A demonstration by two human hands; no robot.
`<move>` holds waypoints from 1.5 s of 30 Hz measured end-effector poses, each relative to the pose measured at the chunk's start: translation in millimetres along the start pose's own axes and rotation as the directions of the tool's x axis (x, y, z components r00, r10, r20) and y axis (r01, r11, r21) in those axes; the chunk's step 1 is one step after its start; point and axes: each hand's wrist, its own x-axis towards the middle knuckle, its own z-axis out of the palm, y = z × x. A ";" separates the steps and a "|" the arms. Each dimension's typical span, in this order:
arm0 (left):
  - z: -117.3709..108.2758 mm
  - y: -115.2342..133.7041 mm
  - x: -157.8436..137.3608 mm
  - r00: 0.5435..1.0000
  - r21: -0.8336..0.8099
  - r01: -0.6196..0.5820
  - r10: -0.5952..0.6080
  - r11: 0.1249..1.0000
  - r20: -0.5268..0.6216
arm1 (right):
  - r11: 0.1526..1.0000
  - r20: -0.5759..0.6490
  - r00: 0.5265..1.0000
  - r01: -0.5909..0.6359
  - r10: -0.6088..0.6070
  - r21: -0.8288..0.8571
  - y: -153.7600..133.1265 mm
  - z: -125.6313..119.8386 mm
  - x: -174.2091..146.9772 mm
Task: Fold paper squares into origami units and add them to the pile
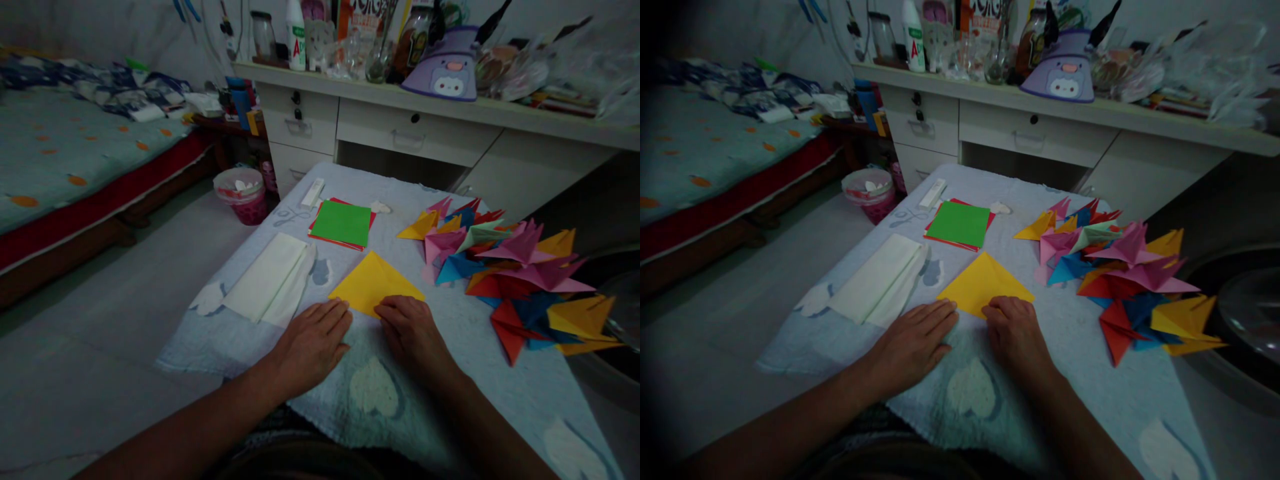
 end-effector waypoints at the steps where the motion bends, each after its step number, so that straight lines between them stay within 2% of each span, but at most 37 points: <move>1: 0.1 -0.4 0.0 1.000 0.004 0.000 0.000 1.000 -0.001 | 1.000 0.001 1.000 -0.001 0.001 0.001 -0.3 -0.2 0.2; 12: -5.1 -3.3 3.8 1.000 -0.014 0.006 -0.006 1.000 0.008 | 1.000 -0.004 1.000 0.010 -0.010 -0.009 2.5 1.9 -1.7; 16: -13.6 -15.0 5.7 0.997 -0.084 0.073 -0.072 0.994 0.015 | 1.000 -0.009 1.000 0.014 -0.014 0.001 3.0 2.3 -1.7; 20: -25.7 -31.8 11.4 0.979 -0.163 0.177 -0.190 0.971 -0.069 | 1.000 0.003 1.000 0.007 -0.007 0.005 1.4 0.3 -0.7; 23: -29.6 -39.9 17.7 0.968 -0.209 0.220 -0.240 0.953 -0.077 | 1.000 0.003 1.000 0.013 -0.013 0.008 -0.5 -1.6 0.2; 32: -21.0 -43.1 38.6 0.970 -0.135 0.242 -0.242 0.961 0.020 | 1.000 0.012 1.000 0.007 -0.007 -0.009 -2.4 -2.1 -0.6; 39: -24.0 -48.6 45.2 0.962 -0.155 0.258 -0.239 0.954 0.130 | 1.000 0.016 1.000 0.011 -0.011 -0.001 0.4 -0.9 -0.3; 45: -27.2 -47.5 49.1 0.947 -0.098 0.303 -0.287 0.948 0.147 | 1.000 0.020 1.000 0.007 -0.007 0.004 -0.3 -1.4 -0.5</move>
